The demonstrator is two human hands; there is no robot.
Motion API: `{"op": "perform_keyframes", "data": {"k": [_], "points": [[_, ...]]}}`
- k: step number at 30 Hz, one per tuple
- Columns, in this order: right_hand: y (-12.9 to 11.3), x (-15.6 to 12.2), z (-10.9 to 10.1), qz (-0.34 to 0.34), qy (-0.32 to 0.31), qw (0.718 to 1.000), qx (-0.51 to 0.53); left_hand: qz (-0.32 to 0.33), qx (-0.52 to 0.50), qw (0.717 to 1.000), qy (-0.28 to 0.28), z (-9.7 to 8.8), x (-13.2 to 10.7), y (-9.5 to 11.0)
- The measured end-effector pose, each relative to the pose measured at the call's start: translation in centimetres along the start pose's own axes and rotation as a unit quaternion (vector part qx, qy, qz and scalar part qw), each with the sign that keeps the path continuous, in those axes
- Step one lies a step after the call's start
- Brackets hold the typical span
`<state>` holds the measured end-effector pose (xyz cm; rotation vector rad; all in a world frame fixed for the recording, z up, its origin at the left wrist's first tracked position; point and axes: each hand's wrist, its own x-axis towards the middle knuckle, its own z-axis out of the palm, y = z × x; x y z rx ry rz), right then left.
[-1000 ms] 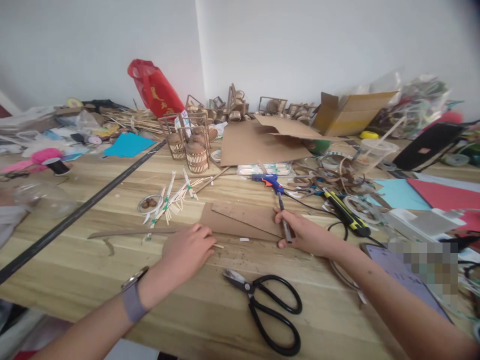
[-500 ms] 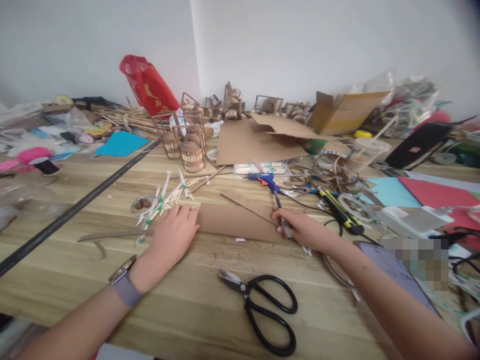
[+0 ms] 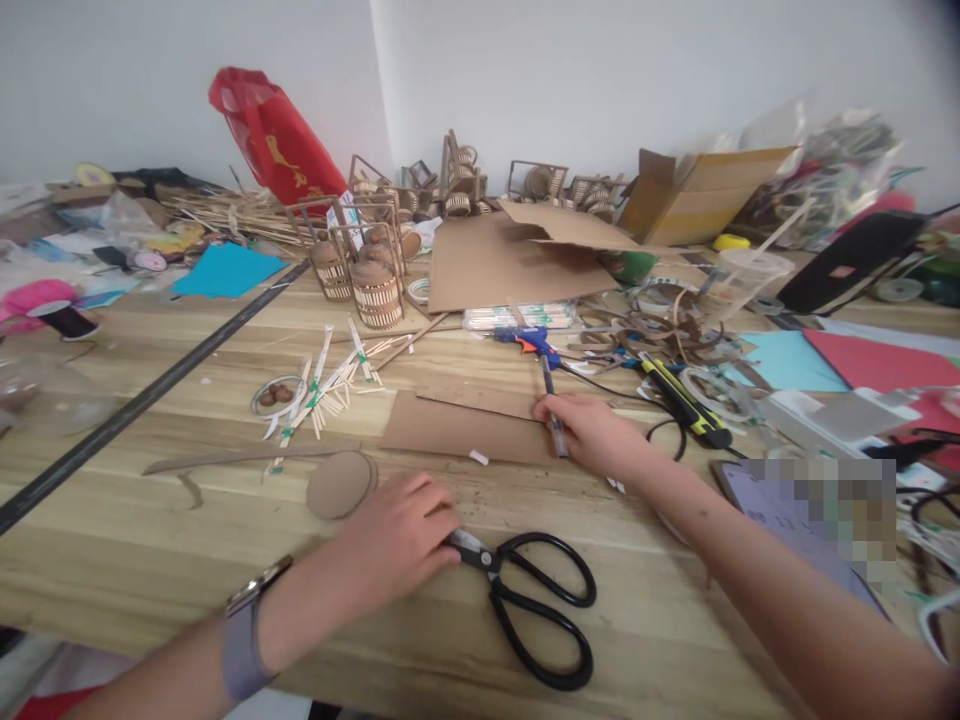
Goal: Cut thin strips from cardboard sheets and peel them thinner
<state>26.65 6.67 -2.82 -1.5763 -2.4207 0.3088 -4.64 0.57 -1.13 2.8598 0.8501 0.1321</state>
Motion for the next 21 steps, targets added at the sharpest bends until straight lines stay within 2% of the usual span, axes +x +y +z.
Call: {"op": "perform_keyframes", "data": {"k": [5, 9, 18, 21], "points": [[-1.6, 0.0, 0.1, -0.027, 0.000, 1.000, 0.011, 0.028, 0.017, 0.999, 0.019, 1.7, -0.2, 1.1], [-2.0, -0.3, 0.2, -0.045, 0.005, 0.998, 0.032, 0.032, 0.030, 0.998, 0.037, 2.4, 0.1, 1.6], [-0.7, 0.5, 0.6, -0.036, 0.023, 0.998, 0.048, 0.085, 0.046, 0.994, 0.047, 1.9, 2.4, 3.7], [-0.3, 0.8, 0.7, -0.031, 0.033, 0.998, 0.037, 0.069, 0.034, 0.996, 0.040, 1.3, 2.7, 3.2]]}}
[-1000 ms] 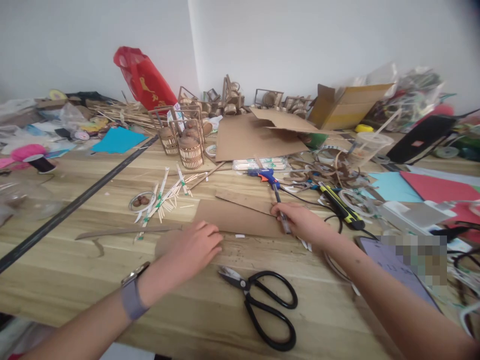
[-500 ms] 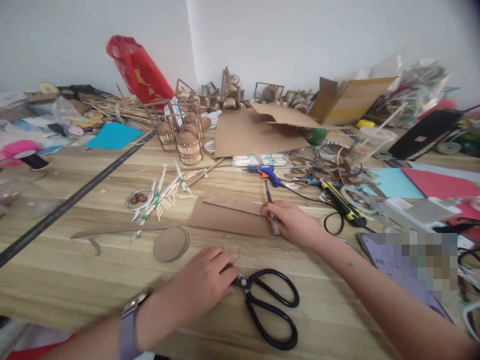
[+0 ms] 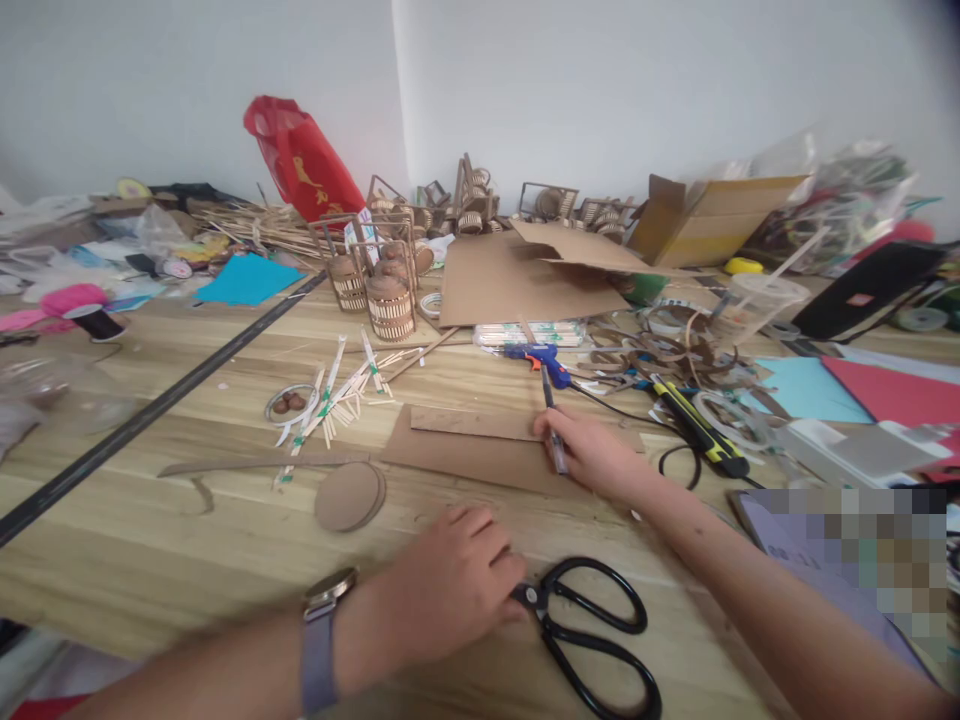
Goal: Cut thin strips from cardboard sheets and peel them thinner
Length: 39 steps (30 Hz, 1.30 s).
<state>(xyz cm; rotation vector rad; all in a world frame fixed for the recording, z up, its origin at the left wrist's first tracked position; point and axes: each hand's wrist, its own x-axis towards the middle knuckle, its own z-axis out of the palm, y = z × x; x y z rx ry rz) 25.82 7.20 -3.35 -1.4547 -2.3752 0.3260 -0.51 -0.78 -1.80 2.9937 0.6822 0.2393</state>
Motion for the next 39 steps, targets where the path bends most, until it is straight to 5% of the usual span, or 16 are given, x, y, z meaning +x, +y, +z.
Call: {"op": "perform_keyframes", "data": {"k": [6, 10, 16, 22, 28, 32, 39], "points": [[0.4, 0.6, -0.3, -0.013, -0.012, 1.000, -0.006, -0.156, 0.103, 0.982, -0.036, -0.8, -0.6, -5.0], [0.5, 0.6, -1.2, 0.016, 0.038, 0.999, -0.032, -0.166, 0.123, 0.977, -0.041, 0.0, -0.1, -7.3], [-0.5, -0.4, -2.5, -0.011, 0.076, 0.996, -0.036, -0.130, 0.134, 0.982, -0.034, 1.2, 1.8, -6.4], [-2.5, -1.8, -1.2, -0.087, 0.001, 0.996, 0.002, -0.095, 0.119, 0.988, -0.033, -0.4, 2.0, -4.7], [-1.4, -2.9, -0.7, -0.041, -0.011, 0.999, 0.014, -0.164, 0.111, 0.980, -0.009, -2.7, 1.2, -9.0], [-0.2, -2.9, -1.4, -0.024, -0.027, 0.999, 0.016, -0.185, 0.041, 0.978, -0.090, -2.3, 1.3, -11.9], [1.7, -2.6, -1.9, 0.009, -0.020, 1.000, -0.006, -0.193, 0.036, 0.978, -0.070, -1.5, 2.1, -10.4]]}}
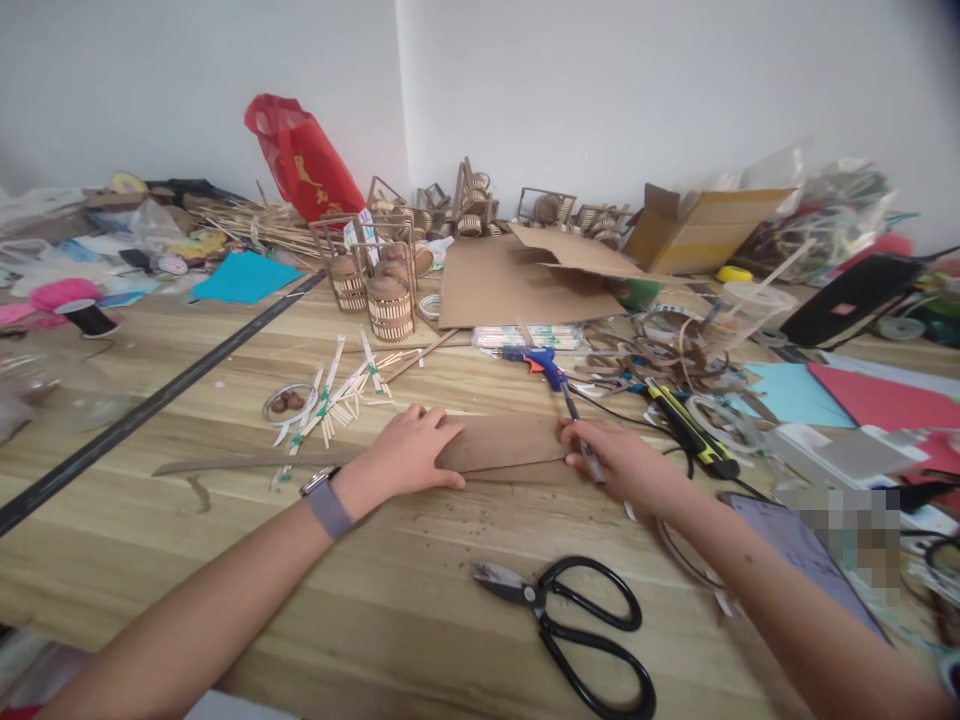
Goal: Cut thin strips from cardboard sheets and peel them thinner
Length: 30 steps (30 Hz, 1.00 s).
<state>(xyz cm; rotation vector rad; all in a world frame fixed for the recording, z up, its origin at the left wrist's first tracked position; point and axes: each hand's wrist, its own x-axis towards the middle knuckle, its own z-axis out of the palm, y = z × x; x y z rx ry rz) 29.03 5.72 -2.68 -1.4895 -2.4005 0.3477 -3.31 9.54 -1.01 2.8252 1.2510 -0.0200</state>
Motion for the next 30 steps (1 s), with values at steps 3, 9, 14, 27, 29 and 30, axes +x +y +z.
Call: {"op": "perform_keyframes", "data": {"k": [3, 9, 14, 27, 29, 30], "points": [[0.1, 0.2, 0.1, 0.010, 0.009, 1.000, -0.012, -0.011, -0.002, 1.000, 0.008, 0.1, -0.2, 0.3], [-1.3, -0.1, 0.4, 0.003, 0.018, 1.000, -0.015, -0.015, -0.009, 1.000, 0.020, 0.4, -0.3, 0.1], [-2.1, -0.7, 0.6, -0.002, 0.035, 0.999, 0.008, 0.004, -0.017, 0.999, 0.032, 0.5, -0.5, 0.1], [-0.1, -2.9, 0.0, 0.049, 0.035, 0.997, 0.043, 0.053, -0.049, 0.997, 0.040, 0.3, -1.8, 0.3], [-0.1, -3.2, -0.2, 0.057, 0.033, 0.997, 0.041, 0.055, -0.048, 0.997, 0.037, 0.2, -1.9, 0.2], [-0.2, -3.3, -0.2, 0.059, 0.031, 0.997, 0.040, 0.057, -0.046, 0.997, 0.036, 0.3, -1.9, 0.2]]}}
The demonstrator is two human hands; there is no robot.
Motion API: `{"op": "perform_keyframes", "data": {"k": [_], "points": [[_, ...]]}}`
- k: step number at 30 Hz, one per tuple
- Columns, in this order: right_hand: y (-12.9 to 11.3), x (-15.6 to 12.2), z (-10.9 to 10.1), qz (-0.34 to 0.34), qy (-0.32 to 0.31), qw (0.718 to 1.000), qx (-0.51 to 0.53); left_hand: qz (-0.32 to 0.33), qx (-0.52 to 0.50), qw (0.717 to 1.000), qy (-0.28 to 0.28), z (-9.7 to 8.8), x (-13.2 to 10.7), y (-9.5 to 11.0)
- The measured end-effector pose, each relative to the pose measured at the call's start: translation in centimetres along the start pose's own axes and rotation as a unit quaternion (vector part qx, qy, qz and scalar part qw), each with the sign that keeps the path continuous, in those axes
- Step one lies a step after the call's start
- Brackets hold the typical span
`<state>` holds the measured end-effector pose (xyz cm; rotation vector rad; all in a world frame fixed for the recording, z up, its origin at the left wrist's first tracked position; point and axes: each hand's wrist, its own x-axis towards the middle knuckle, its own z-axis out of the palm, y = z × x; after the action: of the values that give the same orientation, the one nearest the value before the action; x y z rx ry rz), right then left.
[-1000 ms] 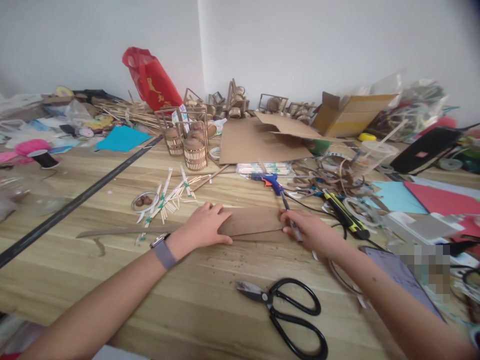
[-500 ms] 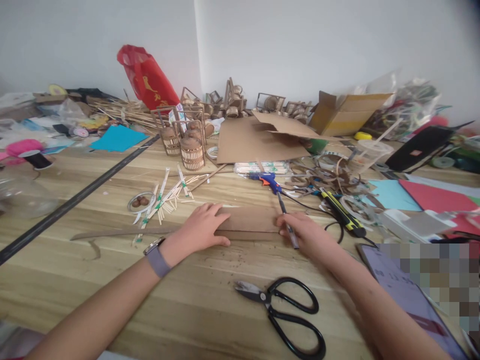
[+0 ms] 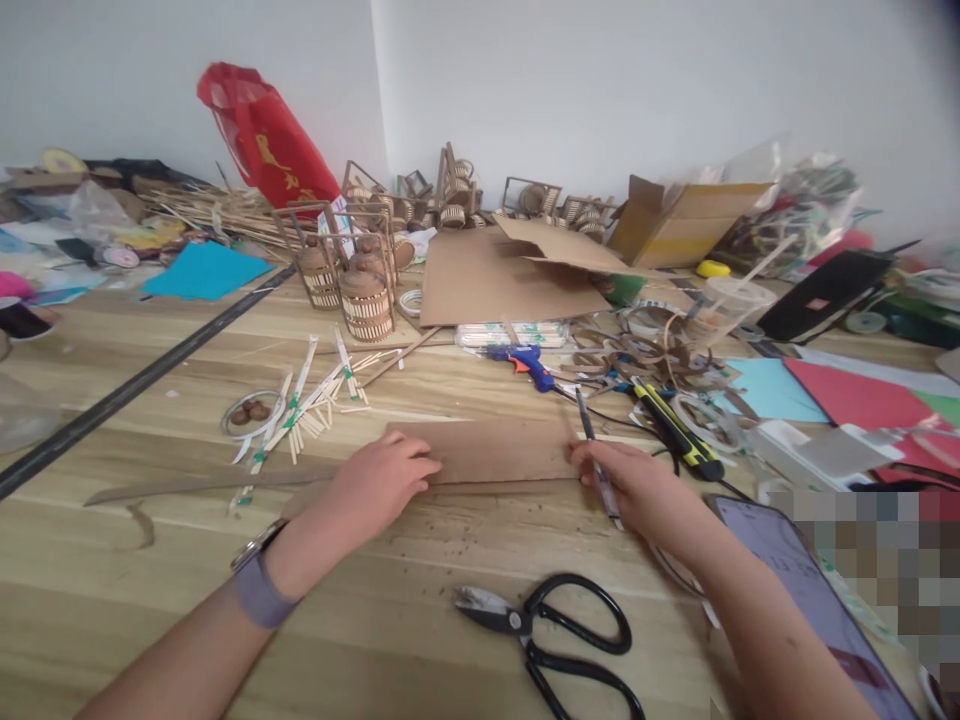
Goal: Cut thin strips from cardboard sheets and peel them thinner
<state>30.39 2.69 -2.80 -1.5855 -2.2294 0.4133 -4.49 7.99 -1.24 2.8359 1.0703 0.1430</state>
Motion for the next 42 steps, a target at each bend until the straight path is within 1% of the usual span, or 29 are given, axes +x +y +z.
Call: {"op": "perform_keyframes", "data": {"k": [4, 8, 14, 18, 22, 26, 36, 42], "points": [[-0.1, -0.3, -0.2, 0.008, -0.004, 1.000, 0.002, 0.016, -0.004, 1.000, 0.004, 0.4, -0.2, -0.5], [0.1, -0.4, -0.4, 0.016, -0.005, 1.000, 0.004, 0.012, -0.024, 1.000, -0.008, 0.5, -0.4, -0.8], [-0.1, -0.4, -0.9, 0.018, -0.011, 1.000, 0.002, -0.009, -0.059, 0.997, -0.056, -0.5, -0.5, -0.9], [0.1, -0.4, -0.9, 0.012, -0.004, 1.000, 0.011, -0.026, -0.083, 0.994, -0.071, -1.2, -0.8, -1.4], [0.6, -0.3, -0.7, 0.005, 0.005, 1.000, 0.020, -0.046, -0.076, 0.993, -0.081, -1.5, -1.1, -2.2], [0.7, -0.3, -0.7, -0.003, 0.005, 1.000, 0.019, -0.050, -0.073, 0.993, -0.081, -1.5, -1.3, -2.5], [0.8, -0.3, -0.6, 0.021, 0.008, 0.999, 0.029, -0.040, -0.079, 0.993, -0.078, -1.3, -1.3, -2.8], [0.1, -0.5, -1.1, 0.039, -0.012, 0.999, 0.030, -0.035, -0.096, 0.992, -0.070, -1.0, -1.3, -3.1]]}}
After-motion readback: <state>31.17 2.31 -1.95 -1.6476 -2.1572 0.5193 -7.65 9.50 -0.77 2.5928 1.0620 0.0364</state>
